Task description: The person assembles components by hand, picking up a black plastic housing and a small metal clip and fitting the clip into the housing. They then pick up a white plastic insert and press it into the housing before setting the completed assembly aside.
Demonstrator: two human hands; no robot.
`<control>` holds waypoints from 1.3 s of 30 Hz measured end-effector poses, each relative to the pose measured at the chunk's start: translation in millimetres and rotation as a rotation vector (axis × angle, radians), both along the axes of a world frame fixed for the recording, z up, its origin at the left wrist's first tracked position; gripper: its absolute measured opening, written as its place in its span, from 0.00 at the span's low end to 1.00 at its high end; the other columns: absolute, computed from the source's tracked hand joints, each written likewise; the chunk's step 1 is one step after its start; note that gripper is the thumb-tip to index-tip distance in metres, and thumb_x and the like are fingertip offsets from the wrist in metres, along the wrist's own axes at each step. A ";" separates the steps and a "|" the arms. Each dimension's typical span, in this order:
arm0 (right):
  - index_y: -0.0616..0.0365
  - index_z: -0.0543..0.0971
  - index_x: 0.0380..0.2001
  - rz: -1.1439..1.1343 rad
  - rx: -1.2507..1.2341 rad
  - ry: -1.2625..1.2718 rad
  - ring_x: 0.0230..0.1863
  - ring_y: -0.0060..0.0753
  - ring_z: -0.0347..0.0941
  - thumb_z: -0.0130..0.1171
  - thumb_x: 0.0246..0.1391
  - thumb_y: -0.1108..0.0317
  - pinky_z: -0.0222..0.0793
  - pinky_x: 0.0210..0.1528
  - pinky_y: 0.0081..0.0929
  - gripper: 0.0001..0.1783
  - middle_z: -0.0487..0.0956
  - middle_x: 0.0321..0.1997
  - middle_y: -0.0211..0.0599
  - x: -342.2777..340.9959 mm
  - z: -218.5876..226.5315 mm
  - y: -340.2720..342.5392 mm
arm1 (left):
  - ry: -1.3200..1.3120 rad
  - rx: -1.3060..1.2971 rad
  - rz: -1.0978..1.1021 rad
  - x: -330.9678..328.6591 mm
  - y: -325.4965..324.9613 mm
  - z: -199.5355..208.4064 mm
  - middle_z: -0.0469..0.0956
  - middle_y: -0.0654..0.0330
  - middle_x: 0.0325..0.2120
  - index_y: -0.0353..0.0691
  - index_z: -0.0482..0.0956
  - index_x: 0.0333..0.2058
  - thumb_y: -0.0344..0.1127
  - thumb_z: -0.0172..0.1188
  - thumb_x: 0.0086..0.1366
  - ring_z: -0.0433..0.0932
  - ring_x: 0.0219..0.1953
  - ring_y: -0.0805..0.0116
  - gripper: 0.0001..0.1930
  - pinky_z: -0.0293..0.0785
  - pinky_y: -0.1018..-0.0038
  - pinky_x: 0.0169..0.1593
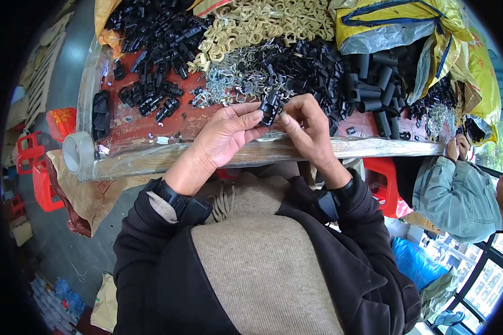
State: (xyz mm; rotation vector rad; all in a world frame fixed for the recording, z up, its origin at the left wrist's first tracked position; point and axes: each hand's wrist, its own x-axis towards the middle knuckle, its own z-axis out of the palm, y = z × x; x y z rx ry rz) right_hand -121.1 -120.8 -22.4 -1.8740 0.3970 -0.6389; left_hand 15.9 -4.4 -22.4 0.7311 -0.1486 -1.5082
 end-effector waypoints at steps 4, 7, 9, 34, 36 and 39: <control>0.62 0.68 0.25 -0.034 -0.213 0.039 0.24 0.15 0.60 0.50 0.48 0.72 0.58 0.24 0.14 0.04 0.65 0.24 0.28 -5.9 5.7 8.6 | -0.007 -0.009 0.069 -7.6 1.2 4.1 0.72 0.56 0.36 0.31 0.67 0.41 0.28 0.53 0.53 0.71 0.40 0.68 0.15 0.67 0.73 0.46; 0.62 0.68 0.25 -0.067 -0.137 -0.040 0.23 0.14 0.59 0.51 0.48 0.71 0.55 0.22 0.12 0.05 0.65 0.24 0.27 -5.8 -5.3 13.8 | -0.034 -0.015 0.091 -12.9 2.7 8.6 0.72 0.58 0.34 0.31 0.68 0.39 0.28 0.54 0.53 0.71 0.39 0.70 0.14 0.68 0.75 0.44; 0.62 0.68 0.25 -0.076 -0.001 -0.029 0.23 0.14 0.59 0.51 0.48 0.72 0.55 0.22 0.12 0.05 0.65 0.24 0.27 -6.0 -6.9 15.8 | -0.040 -0.016 0.092 -13.6 4.2 10.8 0.72 0.58 0.34 0.31 0.67 0.39 0.28 0.53 0.53 0.71 0.38 0.70 0.14 0.68 0.75 0.43; 0.62 0.68 0.25 0.012 -0.625 0.048 0.23 0.41 0.65 0.51 0.41 0.79 0.63 0.24 0.26 0.05 0.66 0.24 0.39 -26.4 35.8 28.5 | -0.137 0.079 -0.038 -33.1 18.0 21.2 0.74 0.62 0.29 0.35 0.72 0.36 0.31 0.54 0.54 0.74 0.30 0.72 0.11 0.72 0.81 0.34; 0.61 0.68 0.25 0.019 -0.645 0.061 0.23 0.41 0.65 0.51 0.41 0.79 0.63 0.24 0.26 0.05 0.66 0.24 0.40 -29.9 35.1 29.0 | -0.155 0.087 -0.043 -36.0 17.8 22.5 0.74 0.62 0.29 0.35 0.72 0.36 0.31 0.54 0.54 0.74 0.30 0.72 0.11 0.72 0.81 0.34; 0.60 0.68 0.25 0.062 -0.724 0.060 0.21 0.30 0.65 0.53 0.43 0.76 0.61 0.22 0.22 0.05 0.66 0.24 0.34 -31.0 32.2 26.0 | -0.191 0.100 -0.049 -36.4 17.3 24.7 0.74 0.62 0.29 0.35 0.73 0.35 0.32 0.54 0.54 0.74 0.30 0.73 0.11 0.71 0.82 0.34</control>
